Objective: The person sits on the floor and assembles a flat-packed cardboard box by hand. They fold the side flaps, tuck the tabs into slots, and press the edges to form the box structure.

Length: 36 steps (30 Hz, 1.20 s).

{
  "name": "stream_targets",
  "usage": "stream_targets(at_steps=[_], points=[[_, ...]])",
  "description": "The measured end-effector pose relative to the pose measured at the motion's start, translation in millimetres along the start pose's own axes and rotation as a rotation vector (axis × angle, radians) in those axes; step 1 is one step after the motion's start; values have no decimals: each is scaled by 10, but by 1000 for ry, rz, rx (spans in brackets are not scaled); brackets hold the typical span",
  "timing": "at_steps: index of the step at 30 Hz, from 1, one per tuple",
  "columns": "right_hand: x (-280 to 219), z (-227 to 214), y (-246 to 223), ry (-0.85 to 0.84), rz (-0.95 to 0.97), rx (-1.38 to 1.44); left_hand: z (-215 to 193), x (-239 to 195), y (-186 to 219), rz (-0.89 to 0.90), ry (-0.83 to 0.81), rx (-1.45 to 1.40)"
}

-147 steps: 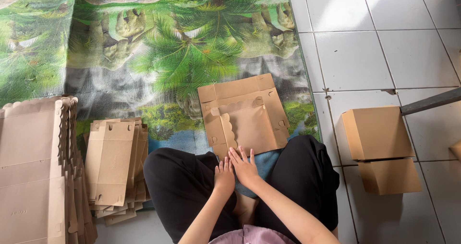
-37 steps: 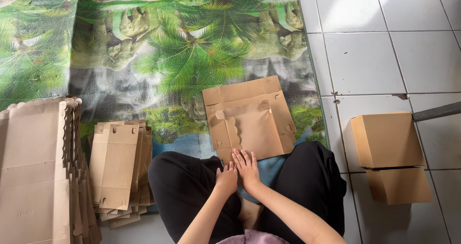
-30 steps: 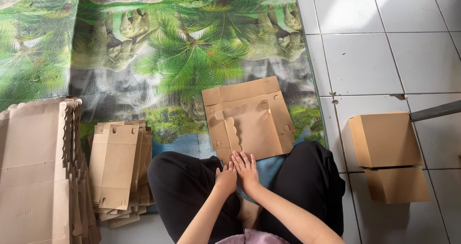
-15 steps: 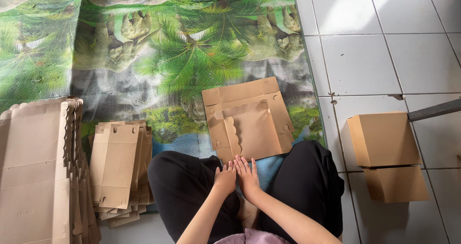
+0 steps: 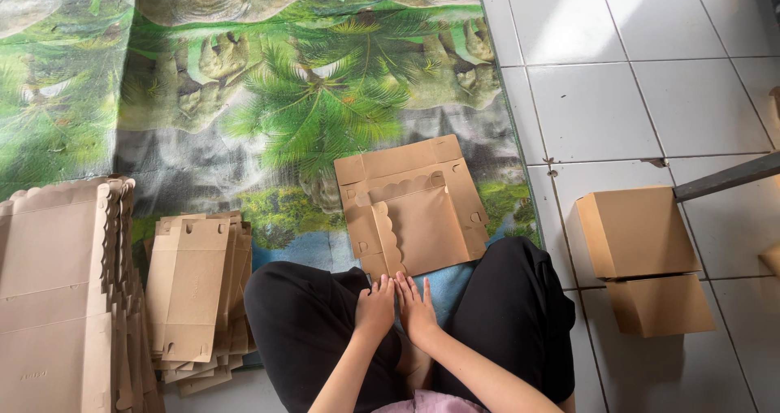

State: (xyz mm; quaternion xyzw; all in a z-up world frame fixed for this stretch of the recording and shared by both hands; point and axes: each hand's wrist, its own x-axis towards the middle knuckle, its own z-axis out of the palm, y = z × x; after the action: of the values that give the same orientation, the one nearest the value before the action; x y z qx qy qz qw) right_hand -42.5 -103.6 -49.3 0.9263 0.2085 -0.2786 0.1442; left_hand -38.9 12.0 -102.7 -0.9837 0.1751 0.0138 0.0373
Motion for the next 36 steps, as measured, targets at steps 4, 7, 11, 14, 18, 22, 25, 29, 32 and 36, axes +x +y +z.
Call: stream_targets(at_steps=[4, 7, 11, 14, 18, 22, 25, 29, 32, 36], points=[[-214, -429, 63, -154, -3, 90, -457, 144, -102, -92, 64, -83], [-248, -449, 90, -100, -12, 184, -410, 324, -178, -222, 117, -174], [-287, -528, 143, -71, -8, 231, 379, 575, -359, -768, 371, -919], [-313, -594, 203, -64, -23, 316, 112, 634, -517, -1078, 322, -1261], [-326, -695, 274, -104, -30, 497, -265, 655, -608, -1213, 139, -1766], [-211, -560, 347, 7, -45, 580, -156, 681, -553, -1041, 283, -1774], [-153, -524, 400, -3, -55, 663, -381, 681, -542, -1069, 234, -1805], [-92, -450, 445, 13, -34, 713, -489, 740, -574, -1119, 107, -1771], [-166, -558, 475, 16, -32, 739, -420, 741, -554, -1117, 138, -1776], [-220, -654, 484, -1, -38, 751, -292, 687, -570, -1118, 203, -1716]])
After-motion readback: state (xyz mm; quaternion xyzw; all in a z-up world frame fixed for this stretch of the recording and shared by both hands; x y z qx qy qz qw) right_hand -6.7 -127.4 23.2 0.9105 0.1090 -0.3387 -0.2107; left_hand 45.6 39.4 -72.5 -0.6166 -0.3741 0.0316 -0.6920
